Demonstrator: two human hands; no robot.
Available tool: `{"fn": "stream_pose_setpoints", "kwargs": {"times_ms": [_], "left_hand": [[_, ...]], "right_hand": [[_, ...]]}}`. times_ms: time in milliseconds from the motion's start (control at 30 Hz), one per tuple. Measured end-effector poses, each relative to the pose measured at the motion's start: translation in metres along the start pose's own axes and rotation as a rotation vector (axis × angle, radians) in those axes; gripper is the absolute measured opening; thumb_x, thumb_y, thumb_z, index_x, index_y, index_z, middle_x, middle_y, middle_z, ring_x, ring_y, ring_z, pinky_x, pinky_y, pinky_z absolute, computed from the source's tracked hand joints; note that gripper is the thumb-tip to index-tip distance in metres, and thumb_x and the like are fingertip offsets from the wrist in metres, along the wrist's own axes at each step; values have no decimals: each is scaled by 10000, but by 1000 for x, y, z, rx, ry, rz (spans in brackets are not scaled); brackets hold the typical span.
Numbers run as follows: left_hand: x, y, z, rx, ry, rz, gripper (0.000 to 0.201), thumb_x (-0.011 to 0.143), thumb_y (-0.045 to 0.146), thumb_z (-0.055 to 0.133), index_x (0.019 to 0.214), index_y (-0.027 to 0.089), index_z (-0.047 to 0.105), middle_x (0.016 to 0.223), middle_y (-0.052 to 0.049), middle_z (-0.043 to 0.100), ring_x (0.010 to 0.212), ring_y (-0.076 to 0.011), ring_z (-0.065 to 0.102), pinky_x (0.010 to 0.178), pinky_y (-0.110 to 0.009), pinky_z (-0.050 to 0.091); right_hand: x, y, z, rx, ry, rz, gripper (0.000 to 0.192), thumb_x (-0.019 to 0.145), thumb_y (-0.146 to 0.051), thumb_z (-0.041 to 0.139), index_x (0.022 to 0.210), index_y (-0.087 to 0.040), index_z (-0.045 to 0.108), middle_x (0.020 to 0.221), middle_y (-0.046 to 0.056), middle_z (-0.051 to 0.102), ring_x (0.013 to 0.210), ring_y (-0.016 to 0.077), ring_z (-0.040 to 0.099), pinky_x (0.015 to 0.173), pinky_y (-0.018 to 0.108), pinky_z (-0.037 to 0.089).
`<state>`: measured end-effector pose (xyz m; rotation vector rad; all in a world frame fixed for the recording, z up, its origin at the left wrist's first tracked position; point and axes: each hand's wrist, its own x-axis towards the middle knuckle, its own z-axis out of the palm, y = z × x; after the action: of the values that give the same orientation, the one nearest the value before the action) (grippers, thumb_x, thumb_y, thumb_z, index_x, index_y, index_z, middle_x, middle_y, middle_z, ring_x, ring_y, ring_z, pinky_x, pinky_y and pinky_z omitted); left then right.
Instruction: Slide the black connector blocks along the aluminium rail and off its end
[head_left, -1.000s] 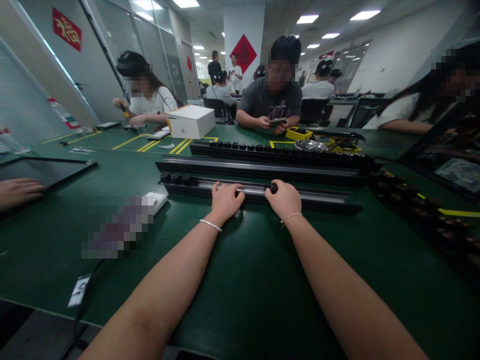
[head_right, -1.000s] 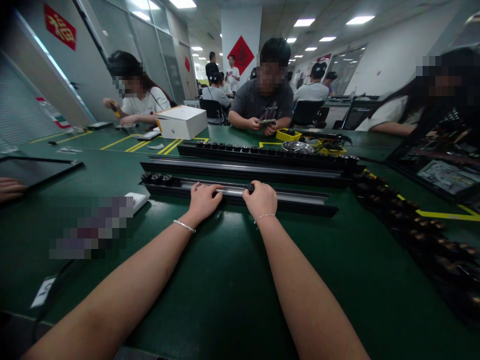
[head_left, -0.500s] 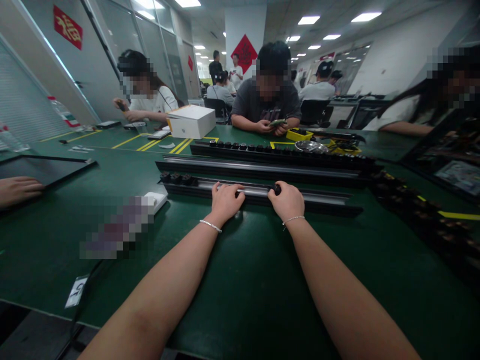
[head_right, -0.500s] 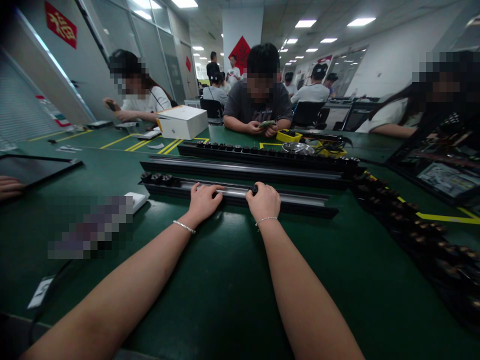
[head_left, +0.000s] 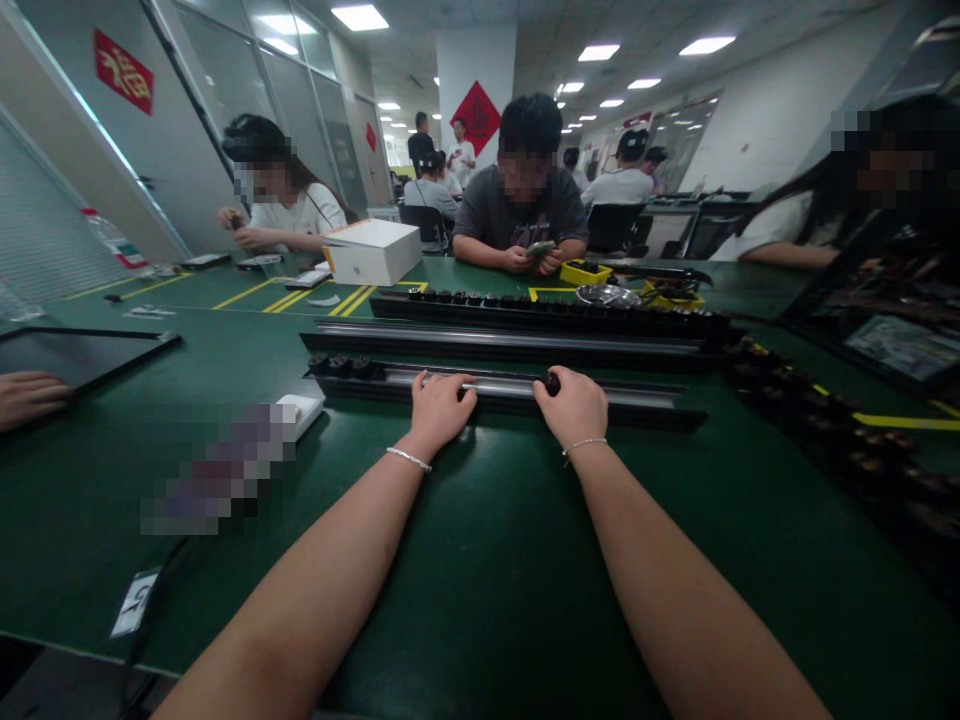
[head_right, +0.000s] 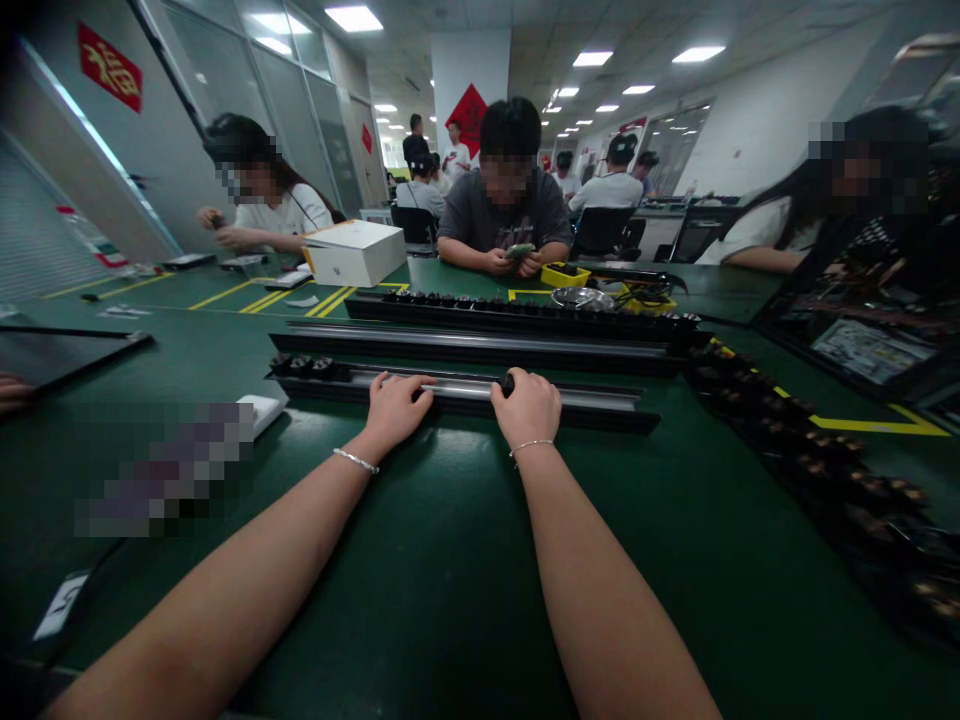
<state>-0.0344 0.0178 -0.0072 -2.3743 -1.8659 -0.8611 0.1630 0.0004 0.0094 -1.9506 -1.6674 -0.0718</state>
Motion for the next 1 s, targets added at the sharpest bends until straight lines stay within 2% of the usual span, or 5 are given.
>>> {"fn": "stream_pose_setpoints", "kwargs": {"times_ms": [400,600,833,900,1000], "left_hand": [[0,-1,0,-8,8,16,313,855,332,413,1029,286,669,941,-1,716,976,-205,597,1071,-459,215],[0,-1,0,-9,8,13,311,857,338,414,1029,281,667,954,-2,716,982,-202,594,1071,-456,219],[-1,-1,1,-24,27,14,288,853,321,425,1014,290,662,953,15,715,984,-199,593,1077,-462,225],[-1,-1,1,-22,43,12,279,845,317,441,1016,291,660,999,11,704,1016,-202,582,1070,-452,250],[-1,-2,2,-1,87,15,322,830,318,467,1105,278,630,1189,-11,633,1141,-211,520,1059,-415,295]], "right_hand": [[3,10,2,24,48,52,277,782,-342,454,930,-189,632,886,81,649,904,232,537,831,369,340],[3,15,1,-8,80,103,279,755,-344,462,925,-187,617,866,80,638,905,235,527,893,405,307],[6,24,-4,-21,43,124,351,732,-398,484,983,-190,612,965,98,638,965,259,519,922,444,296],[6,27,-6,-25,23,116,346,734,-399,476,974,-192,615,968,99,638,980,263,517,923,445,296],[6,29,-7,-26,27,116,336,738,-389,464,962,-192,617,961,99,638,987,264,518,928,440,295]]}}
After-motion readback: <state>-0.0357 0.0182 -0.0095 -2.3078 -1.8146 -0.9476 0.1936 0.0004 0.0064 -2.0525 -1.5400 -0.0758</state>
